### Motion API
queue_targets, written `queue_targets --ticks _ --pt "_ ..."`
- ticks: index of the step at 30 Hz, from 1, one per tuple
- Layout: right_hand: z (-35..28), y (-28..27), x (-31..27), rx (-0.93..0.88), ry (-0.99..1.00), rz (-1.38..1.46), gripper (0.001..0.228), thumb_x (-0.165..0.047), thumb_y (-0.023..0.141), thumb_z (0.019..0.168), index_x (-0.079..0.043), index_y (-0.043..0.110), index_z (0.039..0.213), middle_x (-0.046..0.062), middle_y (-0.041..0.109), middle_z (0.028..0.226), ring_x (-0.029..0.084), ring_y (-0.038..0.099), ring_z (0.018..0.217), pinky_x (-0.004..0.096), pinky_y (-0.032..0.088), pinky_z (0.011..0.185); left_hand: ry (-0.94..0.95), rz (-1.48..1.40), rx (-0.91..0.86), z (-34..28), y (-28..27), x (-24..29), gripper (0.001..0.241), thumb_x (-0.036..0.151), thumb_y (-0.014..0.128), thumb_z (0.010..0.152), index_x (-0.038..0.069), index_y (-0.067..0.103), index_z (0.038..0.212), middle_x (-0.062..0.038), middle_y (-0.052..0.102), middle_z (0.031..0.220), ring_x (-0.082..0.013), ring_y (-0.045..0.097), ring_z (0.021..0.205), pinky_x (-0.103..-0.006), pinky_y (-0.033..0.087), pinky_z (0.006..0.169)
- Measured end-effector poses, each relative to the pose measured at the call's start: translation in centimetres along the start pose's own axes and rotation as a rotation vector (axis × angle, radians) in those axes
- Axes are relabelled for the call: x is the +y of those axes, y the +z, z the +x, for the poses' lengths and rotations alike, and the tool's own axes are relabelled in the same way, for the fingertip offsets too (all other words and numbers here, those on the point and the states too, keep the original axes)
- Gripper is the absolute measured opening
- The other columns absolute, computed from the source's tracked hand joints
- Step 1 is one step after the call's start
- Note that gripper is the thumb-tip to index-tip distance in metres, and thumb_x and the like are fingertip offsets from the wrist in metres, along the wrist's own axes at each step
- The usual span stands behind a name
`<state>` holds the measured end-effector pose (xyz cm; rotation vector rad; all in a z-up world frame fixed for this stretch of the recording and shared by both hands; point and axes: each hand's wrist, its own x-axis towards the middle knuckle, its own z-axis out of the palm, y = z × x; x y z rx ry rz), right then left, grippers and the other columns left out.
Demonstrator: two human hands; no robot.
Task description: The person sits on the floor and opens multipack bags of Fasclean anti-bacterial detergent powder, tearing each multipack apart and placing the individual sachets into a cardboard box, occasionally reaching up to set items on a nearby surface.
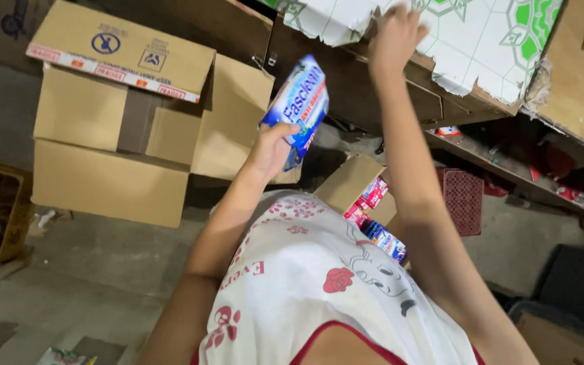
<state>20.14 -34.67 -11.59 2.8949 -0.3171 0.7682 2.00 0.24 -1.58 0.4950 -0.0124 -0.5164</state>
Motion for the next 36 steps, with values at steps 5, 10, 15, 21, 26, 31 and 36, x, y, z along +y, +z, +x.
queue_targets --ticks 5,10,15,21,26,31,36 --pt "-8.1 -14.4 -5.3 -0.198 0.059 0.772 0.022 -0.005 0.071 0.09 -0.008 0.078 0.11 0.006 0.071 0.118 0.022 0.062 0.106 0.042 0.044 0.09 -0.027 -0.028 0.02 -0.4 -0.6 1.8 0.07 0.0 0.066 0.083 -0.002 0.043 0.148 -0.018 0.059 0.141 -0.0299 0.059 0.131 -0.0434 0.046 0.114" --pt "-12.0 -17.6 -6.3 -0.518 0.6 1.619 0.032 -0.026 0.071 0.098 -0.003 0.076 0.119 0.009 0.077 0.116 0.014 0.07 0.098 0.027 0.051 0.083 -0.082 -0.059 0.025 -0.4 -1.8 2.1 0.057 0.001 0.069 0.086 -0.006 0.052 0.14 -0.019 0.064 0.133 -0.0319 0.064 0.122 -0.0494 0.051 0.107" --pt "-14.3 -21.8 -6.6 -0.729 0.29 1.853 0.031 -0.008 0.083 0.088 0.003 0.071 0.114 0.006 0.074 0.108 0.011 0.067 0.097 0.027 0.053 0.091 -0.166 -0.09 -0.014 -0.9 -0.9 2.9 0.059 0.01 0.073 0.088 -0.004 0.052 0.141 -0.02 0.064 0.132 -0.033 0.065 0.12 -0.0533 0.051 0.105" --pt "-14.0 -26.1 -7.2 -0.422 0.453 1.836 0.016 -0.009 0.082 0.093 0.002 0.073 0.102 0.004 0.076 0.095 0.009 0.067 0.083 0.025 0.054 0.081 -0.335 -0.289 -0.123 -1.5 -2.5 0.2 0.081 0.034 0.086 0.077 0.002 0.051 0.143 -0.015 0.065 0.136 -0.0323 0.063 0.124 -0.0514 0.05 0.108" --pt "-12.5 -29.0 -8.5 -0.403 0.45 1.461 0.018 -0.013 0.082 0.096 0.002 0.072 0.095 0.002 0.071 0.087 0.006 0.061 0.078 0.025 0.049 0.073 -0.217 0.459 -0.329 -2.8 0.7 -1.0 0.068 0.019 0.084 0.087 0.001 0.053 0.145 -0.011 0.064 0.136 -0.022 0.062 0.125 -0.0415 0.049 0.11" --pt "-11.2 -33.0 -8.7 -0.406 0.28 0.849 0.022 -0.021 0.08 0.099 0.0 0.075 0.096 0.006 0.07 0.077 0.012 0.064 0.07 0.029 0.049 0.068 -0.343 0.135 0.011 -2.6 0.9 -2.0 0.048 0.001 0.072 0.094 -0.003 0.055 0.139 -0.016 0.067 0.129 -0.0251 0.067 0.116 -0.0431 0.054 0.1" --pt "-12.5 -36.1 -6.5 -0.086 0.091 0.981 0.019 -0.006 0.082 0.094 0.001 0.074 0.111 0.012 0.072 0.114 0.022 0.069 0.109 0.034 0.054 0.099 -0.291 -0.059 -0.029 -3.2 2.0 -0.9 0.049 -0.009 0.068 0.091 -0.005 0.055 0.138 -0.018 0.065 0.132 -0.0267 0.065 0.123 -0.0434 0.054 0.108"
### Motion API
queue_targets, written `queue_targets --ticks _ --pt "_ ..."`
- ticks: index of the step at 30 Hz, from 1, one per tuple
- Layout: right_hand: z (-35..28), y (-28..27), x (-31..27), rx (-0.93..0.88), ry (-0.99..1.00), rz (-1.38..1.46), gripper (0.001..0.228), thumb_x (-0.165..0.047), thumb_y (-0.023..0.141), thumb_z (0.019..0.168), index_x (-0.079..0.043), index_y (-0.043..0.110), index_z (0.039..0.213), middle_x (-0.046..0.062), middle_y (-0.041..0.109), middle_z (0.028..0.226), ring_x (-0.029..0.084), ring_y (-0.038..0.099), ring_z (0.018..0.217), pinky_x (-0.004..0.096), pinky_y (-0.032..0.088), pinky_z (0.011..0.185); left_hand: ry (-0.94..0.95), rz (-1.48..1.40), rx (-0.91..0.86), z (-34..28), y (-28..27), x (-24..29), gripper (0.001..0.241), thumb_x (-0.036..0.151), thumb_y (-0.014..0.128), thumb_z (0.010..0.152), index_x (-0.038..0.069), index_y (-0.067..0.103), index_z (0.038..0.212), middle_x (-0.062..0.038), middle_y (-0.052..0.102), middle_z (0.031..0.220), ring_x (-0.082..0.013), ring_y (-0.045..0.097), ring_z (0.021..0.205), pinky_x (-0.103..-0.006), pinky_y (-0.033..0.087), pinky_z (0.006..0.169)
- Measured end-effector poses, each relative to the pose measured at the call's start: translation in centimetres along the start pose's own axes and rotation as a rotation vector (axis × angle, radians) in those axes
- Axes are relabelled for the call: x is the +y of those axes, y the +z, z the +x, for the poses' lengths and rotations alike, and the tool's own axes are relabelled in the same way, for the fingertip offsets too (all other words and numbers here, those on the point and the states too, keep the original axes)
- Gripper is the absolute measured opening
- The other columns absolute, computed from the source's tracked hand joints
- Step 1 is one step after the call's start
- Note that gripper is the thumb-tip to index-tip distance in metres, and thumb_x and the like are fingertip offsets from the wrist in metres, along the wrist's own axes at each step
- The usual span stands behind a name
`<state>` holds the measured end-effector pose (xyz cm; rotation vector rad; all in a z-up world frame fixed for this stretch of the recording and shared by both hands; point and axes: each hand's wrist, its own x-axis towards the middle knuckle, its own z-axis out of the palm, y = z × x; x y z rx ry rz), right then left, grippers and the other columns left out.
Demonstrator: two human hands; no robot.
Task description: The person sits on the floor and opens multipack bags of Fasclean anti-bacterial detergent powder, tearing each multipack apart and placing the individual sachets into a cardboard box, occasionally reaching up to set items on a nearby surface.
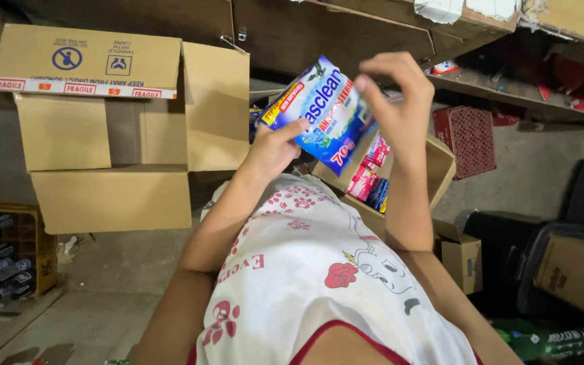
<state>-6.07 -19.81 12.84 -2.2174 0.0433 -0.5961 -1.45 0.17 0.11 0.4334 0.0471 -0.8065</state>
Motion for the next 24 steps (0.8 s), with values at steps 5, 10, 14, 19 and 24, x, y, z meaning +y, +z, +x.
queue_targets --ticks 5,10,14,19,24 --pt "-2.4 0.4 -1.5 -0.057 0.015 -0.147 0.039 -0.011 0.093 0.078 -0.01 0.08 0.115 0.011 0.061 0.133 0.027 0.059 0.122 0.038 0.051 0.104 0.126 0.102 -0.044 -0.4 1.1 0.4 0.059 -0.013 0.066 0.09 -0.001 0.047 0.144 -0.016 0.062 0.135 -0.0253 0.063 0.124 -0.0423 0.053 0.107" --pt "-2.9 1.4 -2.6 0.021 0.045 -0.239 0.047 -0.018 0.096 0.075 -0.017 0.082 0.12 0.012 0.054 0.147 0.03 0.052 0.13 0.042 0.047 0.105 0.177 0.102 -0.084 -0.7 1.7 1.2 0.06 -0.013 0.065 0.09 0.0 0.045 0.145 -0.016 0.063 0.133 -0.0253 0.065 0.123 -0.0431 0.054 0.106" --pt "-3.4 1.4 -2.7 0.051 -0.015 -0.266 0.035 -0.019 0.098 0.079 -0.019 0.085 0.112 0.012 0.045 0.152 0.032 0.049 0.138 0.042 0.048 0.104 0.148 0.163 -0.087 -0.7 1.0 0.8 0.055 -0.011 0.065 0.092 -0.005 0.05 0.144 -0.015 0.064 0.133 -0.0233 0.065 0.123 -0.0406 0.054 0.106" --pt "-4.4 1.4 -2.6 0.115 -0.049 -0.262 0.028 -0.018 0.099 0.085 -0.017 0.085 0.108 0.012 0.04 0.153 0.03 0.048 0.137 0.038 0.049 0.101 0.117 0.152 -0.087 -0.8 1.2 0.5 0.052 -0.01 0.064 0.093 -0.006 0.052 0.144 -0.016 0.066 0.131 -0.0235 0.065 0.121 -0.041 0.054 0.106" --pt "-4.0 0.6 -3.0 0.078 0.043 -0.112 0.025 -0.012 0.098 0.081 -0.013 0.083 0.1 0.011 0.045 0.148 0.03 0.051 0.139 0.04 0.049 0.105 0.131 0.16 -0.095 -1.4 2.5 0.9 0.055 -0.011 0.065 0.091 -0.004 0.05 0.144 -0.015 0.065 0.132 -0.0224 0.065 0.123 -0.0393 0.054 0.106"
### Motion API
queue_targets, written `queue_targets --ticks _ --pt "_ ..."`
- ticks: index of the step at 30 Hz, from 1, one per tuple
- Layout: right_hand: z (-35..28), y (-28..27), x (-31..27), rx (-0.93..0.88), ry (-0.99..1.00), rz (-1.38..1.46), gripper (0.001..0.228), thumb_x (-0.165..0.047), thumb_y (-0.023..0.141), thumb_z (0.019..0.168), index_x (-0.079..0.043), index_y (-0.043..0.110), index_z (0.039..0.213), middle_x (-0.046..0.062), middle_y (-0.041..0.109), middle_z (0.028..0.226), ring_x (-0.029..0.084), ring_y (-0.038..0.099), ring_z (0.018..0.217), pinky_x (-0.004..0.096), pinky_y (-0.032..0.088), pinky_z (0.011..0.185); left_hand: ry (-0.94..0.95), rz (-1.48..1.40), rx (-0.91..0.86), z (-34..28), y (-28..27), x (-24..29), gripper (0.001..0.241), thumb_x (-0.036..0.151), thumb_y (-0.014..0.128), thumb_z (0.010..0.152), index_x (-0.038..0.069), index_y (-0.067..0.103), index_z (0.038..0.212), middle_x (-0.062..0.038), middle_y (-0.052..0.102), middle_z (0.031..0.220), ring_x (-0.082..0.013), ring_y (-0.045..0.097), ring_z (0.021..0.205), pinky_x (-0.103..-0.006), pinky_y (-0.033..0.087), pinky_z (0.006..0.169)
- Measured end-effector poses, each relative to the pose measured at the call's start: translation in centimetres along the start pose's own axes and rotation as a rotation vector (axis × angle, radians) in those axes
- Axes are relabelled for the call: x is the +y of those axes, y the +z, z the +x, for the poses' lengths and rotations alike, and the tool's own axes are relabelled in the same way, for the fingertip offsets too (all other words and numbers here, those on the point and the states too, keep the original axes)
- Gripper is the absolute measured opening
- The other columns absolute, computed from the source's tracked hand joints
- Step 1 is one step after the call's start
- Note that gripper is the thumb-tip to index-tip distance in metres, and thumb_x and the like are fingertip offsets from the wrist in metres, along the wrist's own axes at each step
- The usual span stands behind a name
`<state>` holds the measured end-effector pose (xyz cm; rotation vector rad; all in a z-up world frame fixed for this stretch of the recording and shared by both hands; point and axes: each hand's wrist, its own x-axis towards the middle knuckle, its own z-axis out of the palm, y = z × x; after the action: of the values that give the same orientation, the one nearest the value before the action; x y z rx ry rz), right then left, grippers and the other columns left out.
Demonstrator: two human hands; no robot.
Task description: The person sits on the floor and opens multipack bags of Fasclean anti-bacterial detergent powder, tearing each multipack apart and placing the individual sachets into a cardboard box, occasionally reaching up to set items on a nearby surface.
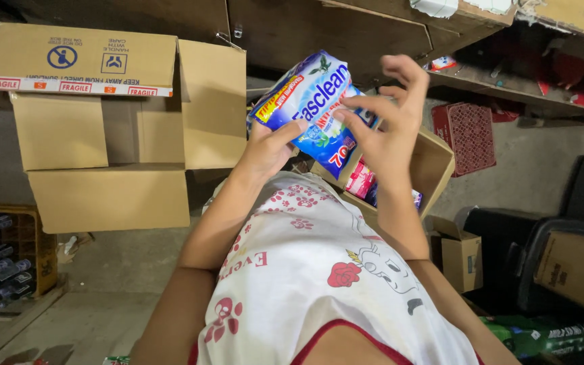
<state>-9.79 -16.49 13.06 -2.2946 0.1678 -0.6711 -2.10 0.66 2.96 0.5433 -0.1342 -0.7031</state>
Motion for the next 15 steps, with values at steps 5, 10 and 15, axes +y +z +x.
queue_targets --ticks 5,10,15 --pt "1.4 -1.6 1.4 -0.227 0.007 -0.002 0.025 -0.008 0.096 0.076 -0.008 0.078 0.093 0.009 0.058 0.138 0.028 0.052 0.13 0.04 0.045 0.11 -0.004 0.099 -0.012 -0.8 0.2 -0.4 0.056 -0.008 0.067 0.093 -0.002 0.048 0.145 -0.012 0.063 0.134 -0.0182 0.064 0.123 -0.0359 0.053 0.107" --pt "1.7 -2.0 0.2 -0.264 0.008 0.074 0.021 -0.011 0.091 0.077 -0.009 0.074 0.089 0.011 0.054 0.142 0.029 0.048 0.133 0.038 0.049 0.101 -0.007 0.121 -0.024 -0.9 -0.3 -0.8 0.053 -0.008 0.068 0.094 -0.004 0.051 0.144 -0.013 0.066 0.132 -0.0193 0.064 0.12 -0.0368 0.053 0.105" --pt "0.8 -2.0 0.0 -0.17 -0.113 -0.054 0.023 -0.012 0.092 0.077 -0.007 0.075 0.09 0.013 0.052 0.148 0.034 0.048 0.139 0.047 0.041 0.114 -0.04 -0.002 0.04 -0.9 0.2 -0.8 0.054 -0.011 0.067 0.09 -0.005 0.053 0.141 -0.014 0.067 0.129 -0.0217 0.066 0.118 -0.0387 0.054 0.103"
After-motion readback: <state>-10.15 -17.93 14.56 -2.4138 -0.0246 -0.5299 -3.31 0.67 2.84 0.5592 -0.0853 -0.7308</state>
